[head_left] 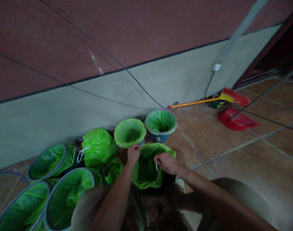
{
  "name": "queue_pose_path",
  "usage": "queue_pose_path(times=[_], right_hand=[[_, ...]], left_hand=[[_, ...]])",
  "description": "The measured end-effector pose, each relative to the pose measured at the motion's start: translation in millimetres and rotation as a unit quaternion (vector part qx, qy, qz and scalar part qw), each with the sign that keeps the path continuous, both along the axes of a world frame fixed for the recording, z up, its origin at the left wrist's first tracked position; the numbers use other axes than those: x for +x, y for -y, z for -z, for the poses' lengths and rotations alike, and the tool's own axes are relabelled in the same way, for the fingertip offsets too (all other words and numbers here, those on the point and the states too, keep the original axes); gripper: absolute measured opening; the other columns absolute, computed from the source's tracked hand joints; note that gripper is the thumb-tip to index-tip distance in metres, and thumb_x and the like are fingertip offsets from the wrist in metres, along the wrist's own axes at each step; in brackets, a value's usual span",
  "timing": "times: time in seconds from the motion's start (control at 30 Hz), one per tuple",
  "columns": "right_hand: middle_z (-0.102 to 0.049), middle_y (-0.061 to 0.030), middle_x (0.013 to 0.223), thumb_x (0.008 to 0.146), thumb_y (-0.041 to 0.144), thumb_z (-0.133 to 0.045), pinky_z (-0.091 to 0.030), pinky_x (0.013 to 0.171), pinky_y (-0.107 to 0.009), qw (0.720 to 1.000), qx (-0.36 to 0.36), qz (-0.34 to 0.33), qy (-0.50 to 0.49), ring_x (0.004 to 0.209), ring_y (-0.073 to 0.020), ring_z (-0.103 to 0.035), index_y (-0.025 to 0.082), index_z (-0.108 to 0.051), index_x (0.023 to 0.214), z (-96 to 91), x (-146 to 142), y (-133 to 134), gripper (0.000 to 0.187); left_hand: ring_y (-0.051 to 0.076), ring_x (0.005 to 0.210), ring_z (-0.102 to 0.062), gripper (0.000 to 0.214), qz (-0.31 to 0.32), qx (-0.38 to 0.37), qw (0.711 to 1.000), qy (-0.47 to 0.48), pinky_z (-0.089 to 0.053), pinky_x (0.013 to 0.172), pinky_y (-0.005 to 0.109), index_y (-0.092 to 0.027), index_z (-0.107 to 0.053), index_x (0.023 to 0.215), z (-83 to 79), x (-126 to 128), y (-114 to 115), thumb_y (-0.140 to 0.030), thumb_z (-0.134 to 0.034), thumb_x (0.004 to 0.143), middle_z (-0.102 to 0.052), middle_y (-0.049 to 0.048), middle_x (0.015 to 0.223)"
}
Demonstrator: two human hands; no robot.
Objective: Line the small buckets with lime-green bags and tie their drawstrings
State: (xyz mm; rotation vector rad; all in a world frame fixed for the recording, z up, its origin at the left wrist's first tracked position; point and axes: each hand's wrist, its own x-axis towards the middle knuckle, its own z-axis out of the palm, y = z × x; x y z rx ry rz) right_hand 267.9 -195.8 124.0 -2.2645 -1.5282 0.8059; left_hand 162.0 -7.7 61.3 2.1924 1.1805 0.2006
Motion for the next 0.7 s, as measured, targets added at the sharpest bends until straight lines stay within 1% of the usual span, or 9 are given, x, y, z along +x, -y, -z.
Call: queue_pose_path(times=[0.07, 0.13, 0.27, 0.4, 0.5, 0.57, 0.63, 0.7], right_hand=[[-0.075, -0.0095, 0.095, 0.088, 0.017, -0.046, -0.043, 0.077, -0.028, 1.000, 0.004, 0.003, -0.001, 0.091, -0.0221, -0.067, 0.017, -0.075, 0.096, -2.7, 0, -1, 0.030], [-0.075, -0.0095, 0.095, 0.087, 0.018, -0.047, -0.043, 0.077, -0.028, 1.000, 0.008, 0.002, -0.001, 0.091, -0.0218, -0.067, 0.018, -0.075, 0.096, -5.0, 0, -1, 0.029], [-0.075, -0.0088, 0.098, 0.086, 0.018, -0.047, -0.044, 0.078, -0.027, 1.000, 0.015, -0.002, 0.008, 0.091, -0.0200, -0.066, 0.019, -0.075, 0.098, -8.3, 0, -2, 0.030], [-0.075, -0.0091, 0.097, 0.087, 0.017, -0.047, -0.045, 0.077, -0.027, 1.000, 0.013, -0.019, 0.020, 0.088, -0.0194, -0.067, 0.019, -0.075, 0.095, -13.6, -2, -1, 0.030], [-0.076, -0.0103, 0.097, 0.088, 0.018, -0.047, -0.045, 0.077, -0.028, 0.999, 0.014, -0.022, 0.045, 0.088, -0.0203, -0.068, 0.018, -0.075, 0.096, -18.5, -3, 0, 0.029], [-0.075, -0.0124, 0.095, 0.089, 0.019, -0.046, -0.046, 0.077, -0.028, 0.998, 0.010, -0.018, 0.062, 0.087, -0.0220, -0.069, 0.016, -0.075, 0.095, -20.4, -2, -1, 0.030], [-0.075, -0.0150, 0.096, 0.090, 0.018, -0.044, -0.047, 0.077, -0.029, 0.997, 0.014, -0.020, 0.079, 0.089, -0.0238, -0.069, 0.013, -0.076, 0.094, -20.1, -1, -2, 0.032], [-0.075, -0.0159, 0.097, 0.090, 0.017, -0.044, -0.048, 0.080, -0.030, 0.994, 0.035, -0.031, 0.094, 0.091, -0.0244, -0.069, 0.012, -0.076, 0.095, -17.8, -1, -3, 0.032]], left_hand=[[0.020, 0.085, -0.071, 0.017, -0.036, -0.023, 0.997, 0.068, -0.052, 0.084, 0.033, -0.017, -0.075, 0.084, 0.2, -1, -1, -0.016, -0.059, 0.083, -0.077, 0.0053, 0.087], [0.019, 0.079, -0.069, 0.015, -0.052, -0.042, 0.992, 0.108, -0.052, 0.080, 0.032, -0.017, -0.075, 0.081, -3.9, -1, 0, -0.015, -0.060, 0.079, -0.075, 0.0037, 0.081], [0.018, 0.075, -0.067, 0.014, -0.037, -0.061, 0.989, 0.131, -0.051, 0.076, 0.030, -0.017, -0.073, 0.078, -18.5, -5, 6, -0.017, -0.060, 0.077, -0.073, 0.0022, 0.077], [0.018, 0.077, -0.065, 0.016, -0.018, -0.059, 0.990, 0.123, -0.049, 0.075, 0.029, -0.016, -0.071, 0.080, -26.5, -9, 12, -0.020, -0.056, 0.081, -0.071, 0.0026, 0.077], [0.018, 0.079, -0.064, 0.018, 0.029, -0.031, 0.997, 0.067, -0.048, 0.078, 0.030, -0.015, -0.068, 0.079, -30.3, -10, 16, -0.019, -0.052, 0.086, -0.070, 0.0039, 0.079], [0.018, 0.082, -0.064, 0.020, 0.085, 0.002, 0.996, 0.012, -0.047, 0.080, 0.030, -0.015, -0.066, 0.081, -35.0, -10, 20, -0.018, -0.049, 0.089, -0.070, 0.0046, 0.082], [0.018, 0.085, -0.064, 0.022, 0.146, 0.036, 0.988, -0.043, -0.047, 0.082, 0.031, -0.016, -0.065, 0.085, -41.3, -10, 27, -0.018, -0.045, 0.092, -0.070, 0.0060, 0.085], [0.020, 0.089, -0.065, 0.022, 0.197, 0.061, 0.974, -0.095, -0.047, 0.083, 0.031, -0.015, -0.065, 0.090, -47.8, -10, 34, -0.018, -0.043, 0.094, -0.070, 0.0080, 0.090]])
